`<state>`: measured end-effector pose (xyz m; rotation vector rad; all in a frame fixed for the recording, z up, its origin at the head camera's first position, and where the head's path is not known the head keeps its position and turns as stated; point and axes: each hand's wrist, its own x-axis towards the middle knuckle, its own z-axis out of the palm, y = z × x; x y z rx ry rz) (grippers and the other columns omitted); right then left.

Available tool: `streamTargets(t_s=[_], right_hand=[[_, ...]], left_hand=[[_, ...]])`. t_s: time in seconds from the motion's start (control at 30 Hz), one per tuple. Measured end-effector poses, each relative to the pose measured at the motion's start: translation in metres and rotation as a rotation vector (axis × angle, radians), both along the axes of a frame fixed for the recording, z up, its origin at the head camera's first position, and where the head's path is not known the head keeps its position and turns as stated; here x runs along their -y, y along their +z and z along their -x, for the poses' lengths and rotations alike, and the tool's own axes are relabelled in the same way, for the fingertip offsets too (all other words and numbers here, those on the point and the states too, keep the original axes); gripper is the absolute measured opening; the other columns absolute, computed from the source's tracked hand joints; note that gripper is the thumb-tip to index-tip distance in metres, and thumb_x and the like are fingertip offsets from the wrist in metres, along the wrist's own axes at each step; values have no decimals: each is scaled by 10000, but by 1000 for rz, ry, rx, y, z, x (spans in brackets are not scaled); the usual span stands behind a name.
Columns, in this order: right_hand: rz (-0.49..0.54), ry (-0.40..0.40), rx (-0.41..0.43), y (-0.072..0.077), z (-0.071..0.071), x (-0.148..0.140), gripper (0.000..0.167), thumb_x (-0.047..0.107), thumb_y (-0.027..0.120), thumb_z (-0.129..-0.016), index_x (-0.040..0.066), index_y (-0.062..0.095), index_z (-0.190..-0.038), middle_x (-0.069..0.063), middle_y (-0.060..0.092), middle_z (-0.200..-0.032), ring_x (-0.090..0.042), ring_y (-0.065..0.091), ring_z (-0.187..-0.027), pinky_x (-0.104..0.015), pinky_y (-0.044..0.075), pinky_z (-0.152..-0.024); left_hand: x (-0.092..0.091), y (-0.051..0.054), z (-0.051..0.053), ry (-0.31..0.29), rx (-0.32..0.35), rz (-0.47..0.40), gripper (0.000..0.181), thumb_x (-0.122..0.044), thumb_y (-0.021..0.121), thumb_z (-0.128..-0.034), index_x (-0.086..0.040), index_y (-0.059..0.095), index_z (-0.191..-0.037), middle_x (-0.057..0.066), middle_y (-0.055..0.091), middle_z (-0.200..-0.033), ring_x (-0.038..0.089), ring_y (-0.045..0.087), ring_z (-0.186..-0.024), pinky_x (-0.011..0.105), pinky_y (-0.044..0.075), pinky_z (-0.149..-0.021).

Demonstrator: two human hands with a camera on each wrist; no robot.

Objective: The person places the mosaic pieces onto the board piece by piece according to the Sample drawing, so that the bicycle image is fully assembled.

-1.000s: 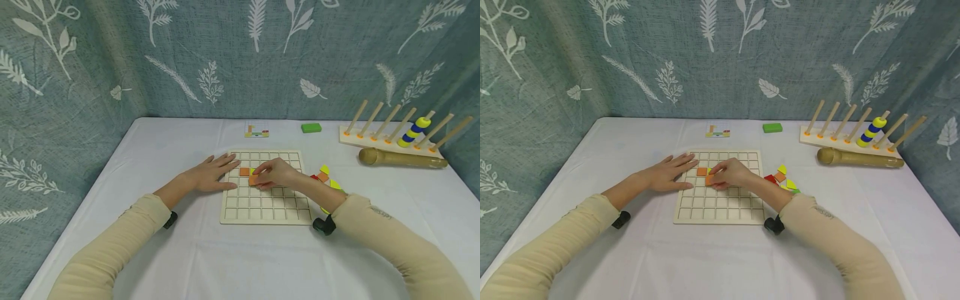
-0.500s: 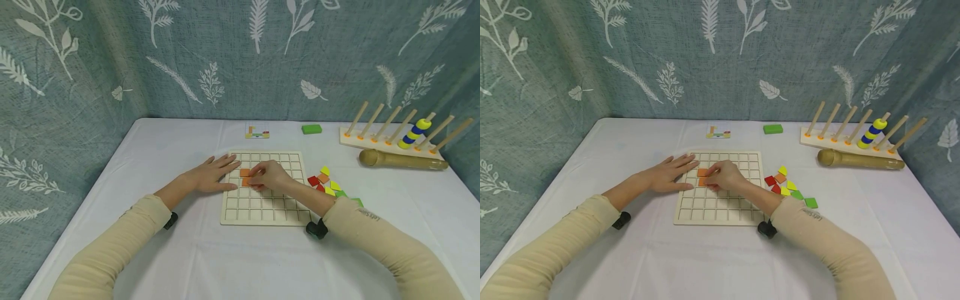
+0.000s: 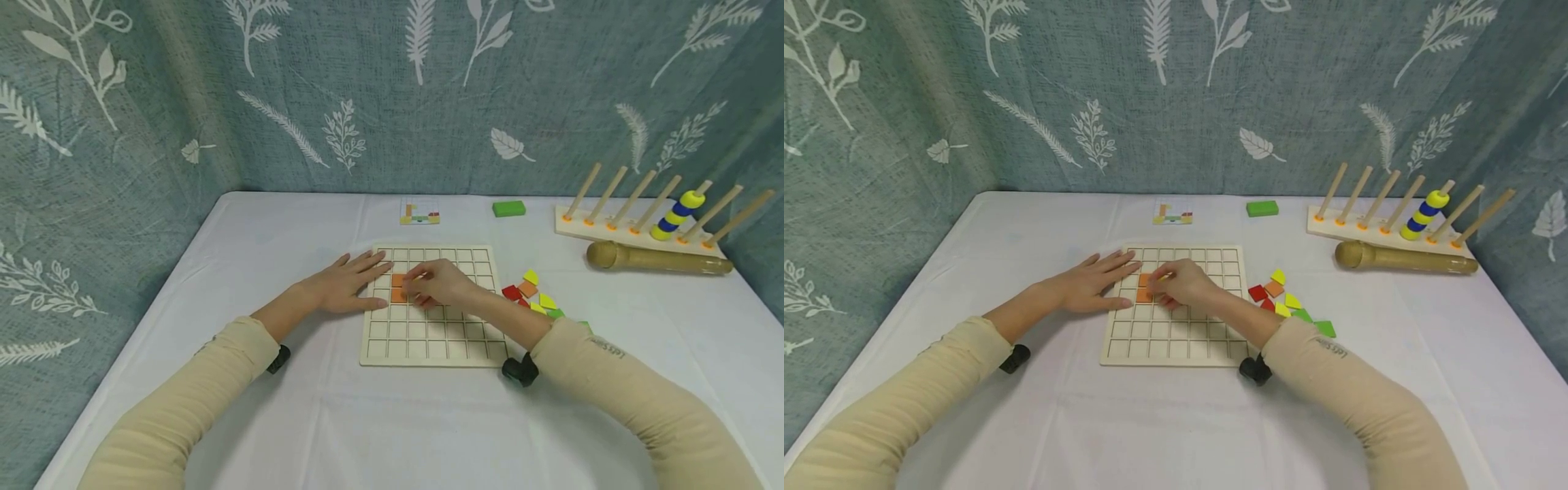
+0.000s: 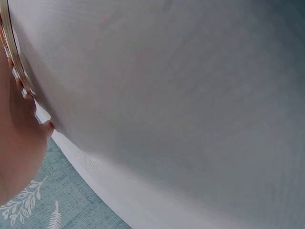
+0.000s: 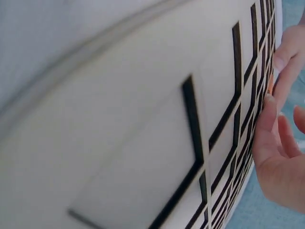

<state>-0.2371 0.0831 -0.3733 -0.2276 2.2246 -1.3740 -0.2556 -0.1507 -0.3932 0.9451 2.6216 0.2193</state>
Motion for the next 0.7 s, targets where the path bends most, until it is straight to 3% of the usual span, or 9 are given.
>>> streamTargets(t_s=[0.17,0.4,0.7], right_hand=[[32,23,61,3,7,-11,333,233,591,-970,26,609,-1230,-115,682,-996,-190,656,-804,-303,552,-722],[121,161,114,13,17,-53,406,227,459,-1030,-24,487,-1348,-177,609,-1146,-211,630,-950,-339,518,-854],[154,44,159,16,30,-109,446,219,427,-1042,-32,403,-1410,-241,527,-1272,-225,603,-1021,-334,491,-904]], left_hand=[[1,1,0,0,-6,-3,808,-663,383,-926,-233,105,-1552,4,-3,-1592,208,-47,-1438,507,2,-1128],[-1,4,-1,3,-3,-8,808,-653,395,-929,-225,109,-1552,20,6,-1593,217,-40,-1439,511,4,-1127],[0,3,-3,0,6,-16,811,-645,406,-930,-224,99,-1552,17,-4,-1593,208,-48,-1438,502,-8,-1129]])
